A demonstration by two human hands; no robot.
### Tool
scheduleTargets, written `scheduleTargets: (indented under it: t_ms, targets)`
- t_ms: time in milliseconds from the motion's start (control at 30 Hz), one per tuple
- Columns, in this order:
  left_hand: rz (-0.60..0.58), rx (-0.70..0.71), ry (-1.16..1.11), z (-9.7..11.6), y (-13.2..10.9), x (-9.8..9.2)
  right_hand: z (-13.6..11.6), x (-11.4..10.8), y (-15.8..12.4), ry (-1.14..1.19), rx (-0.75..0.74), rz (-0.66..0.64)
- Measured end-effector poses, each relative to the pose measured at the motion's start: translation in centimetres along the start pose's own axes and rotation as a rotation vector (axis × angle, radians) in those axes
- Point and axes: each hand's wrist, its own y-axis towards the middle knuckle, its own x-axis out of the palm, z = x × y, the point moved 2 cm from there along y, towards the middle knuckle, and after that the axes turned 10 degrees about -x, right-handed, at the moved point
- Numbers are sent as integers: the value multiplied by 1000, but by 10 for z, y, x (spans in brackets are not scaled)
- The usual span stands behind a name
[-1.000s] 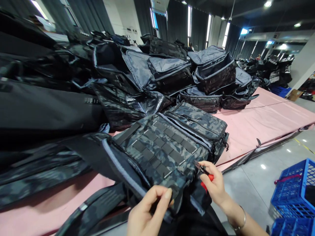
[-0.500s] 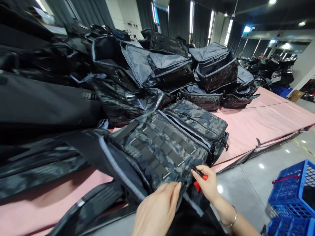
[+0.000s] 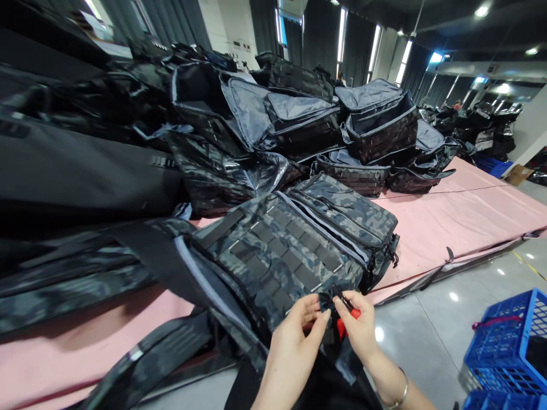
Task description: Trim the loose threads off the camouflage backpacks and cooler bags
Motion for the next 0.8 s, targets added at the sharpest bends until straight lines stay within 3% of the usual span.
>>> scheduleTargets:
  t_ms: [133,300,433,800]
  targets:
    - [107,16,92,3,-3,4,-5,-9,-8,-80,-5,-94]
    - [158,7,98,-1,-9,4,-12,-20,-18,-315,-36,-145]
    - [204,-1,107,-9,-12,6,-21,-21,-22,-365,-112,-167]
    - [210,-34,95,-9,-12,6,-32,-22,-24,-432,-189,-196]
